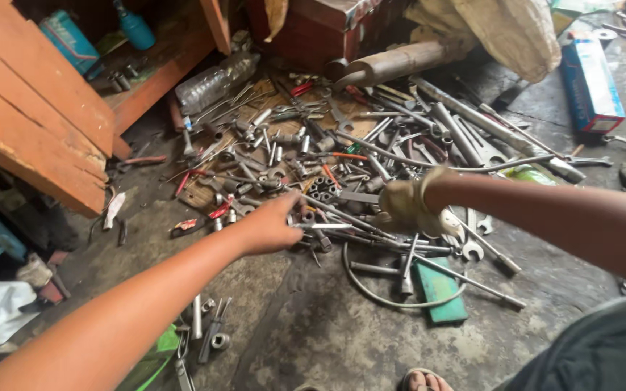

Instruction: The person sits on the floor in a cluttered workshop and cleans various metal tools using a rag. They pick up items such as a socket wrench and a long metal rod from a large pile, wipe them thoroughly, and place them back down. The person handles the tools one at a time, focusing on removing dirt or grease from the surfaces.

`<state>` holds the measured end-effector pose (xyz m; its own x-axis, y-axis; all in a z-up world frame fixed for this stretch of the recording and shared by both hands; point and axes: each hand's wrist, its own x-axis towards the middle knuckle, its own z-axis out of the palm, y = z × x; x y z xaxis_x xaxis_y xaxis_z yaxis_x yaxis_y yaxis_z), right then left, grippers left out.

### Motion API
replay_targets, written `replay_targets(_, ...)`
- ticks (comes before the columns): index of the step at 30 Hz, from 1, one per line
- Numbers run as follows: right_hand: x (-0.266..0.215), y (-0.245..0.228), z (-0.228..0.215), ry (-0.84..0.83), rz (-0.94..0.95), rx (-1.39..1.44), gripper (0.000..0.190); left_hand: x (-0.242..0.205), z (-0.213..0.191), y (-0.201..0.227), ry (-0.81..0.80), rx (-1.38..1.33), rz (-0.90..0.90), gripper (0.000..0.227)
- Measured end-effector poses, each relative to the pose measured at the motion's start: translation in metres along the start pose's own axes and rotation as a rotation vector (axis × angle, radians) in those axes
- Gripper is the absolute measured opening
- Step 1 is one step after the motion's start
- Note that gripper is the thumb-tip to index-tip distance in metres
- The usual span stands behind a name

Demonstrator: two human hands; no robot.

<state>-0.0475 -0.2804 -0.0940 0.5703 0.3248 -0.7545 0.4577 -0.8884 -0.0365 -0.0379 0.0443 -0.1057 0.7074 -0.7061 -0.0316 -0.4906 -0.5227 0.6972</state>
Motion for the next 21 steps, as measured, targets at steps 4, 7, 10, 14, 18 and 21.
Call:
replay_targets(4,0.011,-0.04,0.046,-0.072,0.021,-0.279,0.033,0.02,-0.002,0.014,-0.001,-0.052,-0.013,0.04)
replay_targets(7,0.025,-0.063,0.075,-0.101,-0.004,-0.591,0.029,0.03,-0.002,0.03,0.05,-0.167,0.021,0.039)
replay_targets(10,0.045,-0.025,0.063,-0.045,0.101,-0.497,0.025,0.034,-0.002,0.048,0.075,-0.19,-0.009,0.04)
replay_targets(14,0.036,0.042,-0.008,0.277,0.154,-0.202,0.02,0.025,-0.008,0.066,0.045,-0.14,-0.039,0.044)
replay_targets(18,-0.009,0.009,-0.046,0.888,-0.209,0.549,0.037,0.02,-0.018,0.082,-0.029,-0.147,-0.05,0.043)
replay_targets(21,-0.032,-0.035,-0.065,0.736,-0.357,0.716,0.03,0.033,-0.029,0.093,0.051,-0.251,-0.112,0.038)
